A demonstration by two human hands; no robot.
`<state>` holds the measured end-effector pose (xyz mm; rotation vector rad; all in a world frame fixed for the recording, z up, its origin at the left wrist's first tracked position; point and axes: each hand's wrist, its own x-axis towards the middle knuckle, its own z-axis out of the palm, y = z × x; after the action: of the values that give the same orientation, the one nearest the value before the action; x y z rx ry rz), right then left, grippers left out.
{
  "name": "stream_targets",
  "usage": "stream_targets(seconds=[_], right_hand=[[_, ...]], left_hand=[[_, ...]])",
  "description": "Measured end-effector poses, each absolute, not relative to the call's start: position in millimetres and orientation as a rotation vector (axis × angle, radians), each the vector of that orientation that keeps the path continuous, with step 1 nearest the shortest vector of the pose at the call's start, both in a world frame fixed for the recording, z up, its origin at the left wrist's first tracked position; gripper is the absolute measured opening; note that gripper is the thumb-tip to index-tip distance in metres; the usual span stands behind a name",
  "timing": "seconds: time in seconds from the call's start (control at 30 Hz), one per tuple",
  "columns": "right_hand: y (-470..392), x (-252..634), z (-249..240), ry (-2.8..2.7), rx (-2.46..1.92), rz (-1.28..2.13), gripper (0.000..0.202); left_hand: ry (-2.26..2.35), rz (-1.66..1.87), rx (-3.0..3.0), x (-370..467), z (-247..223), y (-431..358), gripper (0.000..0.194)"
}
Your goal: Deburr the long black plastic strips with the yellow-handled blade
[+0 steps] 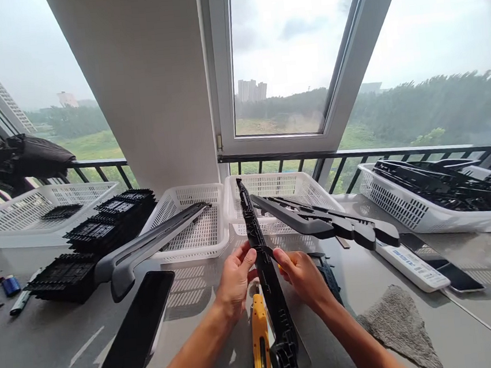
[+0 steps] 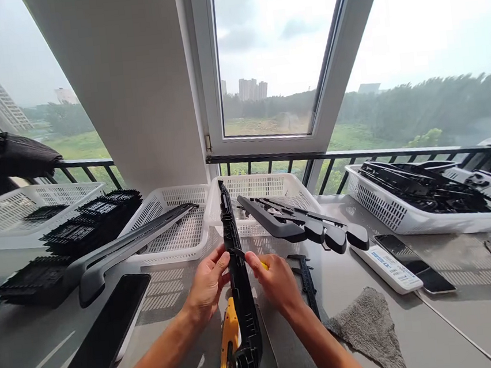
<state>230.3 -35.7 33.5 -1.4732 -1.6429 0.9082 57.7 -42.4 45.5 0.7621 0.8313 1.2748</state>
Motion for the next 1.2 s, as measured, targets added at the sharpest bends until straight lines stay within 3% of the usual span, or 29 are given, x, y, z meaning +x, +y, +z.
stream_targets(seconds=[0.8, 1.2], right_hand=[[-35, 238, 31, -1.794, -1.510, 0.760, 0.081], [-28, 251, 26, -1.737, -1.503, 0.681, 0.075]], left_hand=[[0.832, 1.204, 0.948, 60, 44, -52, 0.053], [0.743, 1.123, 1.026, 57, 50, -54, 0.062]])
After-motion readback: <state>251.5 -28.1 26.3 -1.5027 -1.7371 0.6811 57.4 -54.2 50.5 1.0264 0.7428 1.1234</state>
